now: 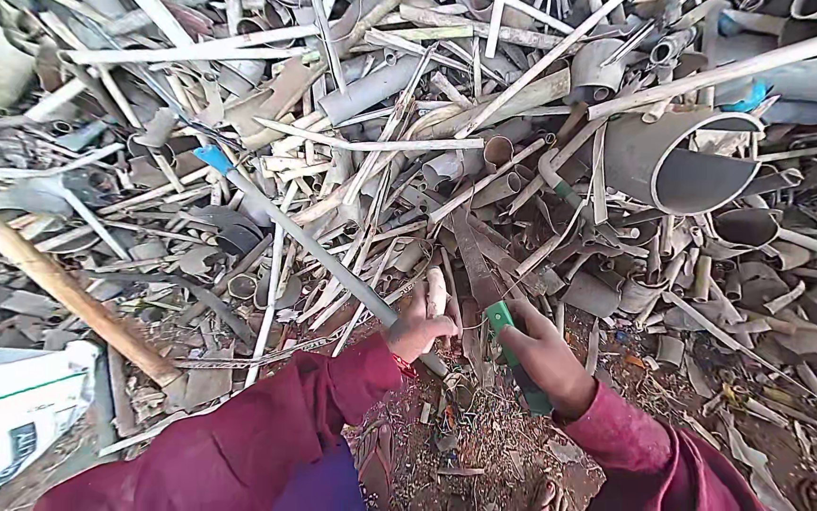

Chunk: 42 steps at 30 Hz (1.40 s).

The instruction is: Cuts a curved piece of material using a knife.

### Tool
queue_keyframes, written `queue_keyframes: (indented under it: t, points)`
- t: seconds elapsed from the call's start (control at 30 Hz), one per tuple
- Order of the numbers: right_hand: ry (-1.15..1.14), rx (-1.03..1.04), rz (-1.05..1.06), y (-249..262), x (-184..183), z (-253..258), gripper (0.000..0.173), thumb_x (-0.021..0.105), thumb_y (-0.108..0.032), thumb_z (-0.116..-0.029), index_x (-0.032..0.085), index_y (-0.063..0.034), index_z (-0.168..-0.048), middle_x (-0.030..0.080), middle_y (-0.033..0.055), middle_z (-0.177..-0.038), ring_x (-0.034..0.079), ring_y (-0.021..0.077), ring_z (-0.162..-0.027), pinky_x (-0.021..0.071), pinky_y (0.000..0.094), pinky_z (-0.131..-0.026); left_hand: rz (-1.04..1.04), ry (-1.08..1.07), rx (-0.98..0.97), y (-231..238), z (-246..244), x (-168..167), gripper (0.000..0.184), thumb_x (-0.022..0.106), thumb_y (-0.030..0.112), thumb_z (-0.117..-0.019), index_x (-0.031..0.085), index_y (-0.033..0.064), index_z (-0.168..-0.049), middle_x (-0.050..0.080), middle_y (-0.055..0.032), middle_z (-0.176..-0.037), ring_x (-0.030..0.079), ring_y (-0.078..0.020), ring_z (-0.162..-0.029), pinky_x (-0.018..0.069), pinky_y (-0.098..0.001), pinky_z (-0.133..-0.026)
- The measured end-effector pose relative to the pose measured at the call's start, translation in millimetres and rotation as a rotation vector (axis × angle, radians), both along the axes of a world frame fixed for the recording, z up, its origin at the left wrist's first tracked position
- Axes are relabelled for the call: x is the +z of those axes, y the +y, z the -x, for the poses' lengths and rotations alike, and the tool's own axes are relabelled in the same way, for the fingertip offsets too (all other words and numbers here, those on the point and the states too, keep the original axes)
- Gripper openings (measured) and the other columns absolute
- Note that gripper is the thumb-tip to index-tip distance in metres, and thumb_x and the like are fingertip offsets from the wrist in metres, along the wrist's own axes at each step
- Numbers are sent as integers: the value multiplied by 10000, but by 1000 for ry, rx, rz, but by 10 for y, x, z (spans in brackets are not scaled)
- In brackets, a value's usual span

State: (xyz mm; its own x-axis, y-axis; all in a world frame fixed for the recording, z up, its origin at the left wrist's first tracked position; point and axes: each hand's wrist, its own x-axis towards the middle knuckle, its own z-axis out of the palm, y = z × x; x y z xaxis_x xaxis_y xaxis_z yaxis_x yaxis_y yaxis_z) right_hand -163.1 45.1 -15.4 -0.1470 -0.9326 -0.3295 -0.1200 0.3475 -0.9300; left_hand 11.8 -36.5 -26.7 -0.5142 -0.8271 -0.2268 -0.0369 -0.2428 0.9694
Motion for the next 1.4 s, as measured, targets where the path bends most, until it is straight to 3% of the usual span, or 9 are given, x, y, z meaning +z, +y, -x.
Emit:
queue_keyframes:
  t: [0.07, 0.13, 0.4, 0.57, 0.77, 0.97, 1.07, 1.23, 1.4]
  points:
    - [-121, -82, -35, -32, 37, 61, 386, 494, -40, -965, 453, -2, -1347, 582, 84, -1009, 649, 126, -724, 577, 286, -604, -24, 35, 32, -64, 11, -1, 272, 553, -103, -853, 451, 25, -1071, 574, 14, -814, 552, -32, -569, 510, -179, -550]
    - [-191, -142, 6, -61, 64, 87, 355, 481, -8, -970, 420, -20, -1320, 625, 69, -926, 625, 106, -620, 538, 247, -527, 37, -1, -41, -85, -29, 12, 118, 557, -25, -927, 563, 48, -1019, 618, 59, -856, 602, -7, -726, 523, -170, -710]
    - [-34, -81, 260, 8, 95, 173, 293, 675, -154, -940, 589, -42, -1197, 597, -15, -760, 530, 36, -497, 485, 199, -473, -45, 146, -203, 88, -104, -21, 187, 526, 53, -910, 647, 103, -1043, 636, 109, -728, 619, -13, -678, 533, -193, -707]
    - [26, -87, 255, 130, 144, 127, 399, 754, -161, -898, 605, -36, -1246, 605, -3, -785, 502, 28, -490, 463, 197, -479, 36, 150, -367, 158, -129, -23, 229, 592, 24, -857, 704, 171, -994, 727, 113, -935, 665, 14, -884, 536, -173, -831]
    - [222, -26, 441, 308, 103, 100, 213, 760, -191, -872, 696, -34, -1002, 648, -27, -749, 547, -28, -575, 465, 159, -556, 80, 144, -477, 270, -116, -8, 327, 616, 86, -896, 571, 89, -1219, 701, 119, -988, 678, -16, -932, 557, -217, -877]
    - [222, -60, 453, 389, 87, 76, 215, 704, -150, -883, 698, -9, -1045, 654, -12, -730, 573, 3, -553, 503, 189, -544, -29, 190, -287, 388, -4, 108, 215, 534, 92, -953, 491, 143, -1157, 591, 127, -776, 575, 14, -603, 528, -163, -609]
    - [-43, -157, 364, 361, 134, 117, 191, 638, -54, -918, 670, -19, -1102, 624, -62, -651, 543, -1, -451, 484, 170, -433, -194, 269, -307, 366, -13, 134, 168, 477, 130, -975, 554, 146, -1124, 587, 98, -763, 574, -20, -598, 536, -193, -605]
    - [-97, -36, 366, 361, 79, 126, 230, 657, -67, -932, 633, 0, -1151, 709, -23, -855, 633, 19, -570, 562, 182, -535, -304, 345, -387, 350, -49, 67, 200, 455, 248, -1021, 595, 131, -1102, 617, 67, -787, 615, -47, -613, 565, -209, -591]
    - [-112, -50, 360, 364, 105, 62, 225, 688, -83, -898, 654, -17, -1110, 692, -45, -812, 565, -13, -491, 510, 150, -467, -235, 336, -438, 321, -70, 27, 176, 523, 303, -1018, 578, 160, -1106, 622, 85, -811, 618, -30, -645, 555, -189, -611]
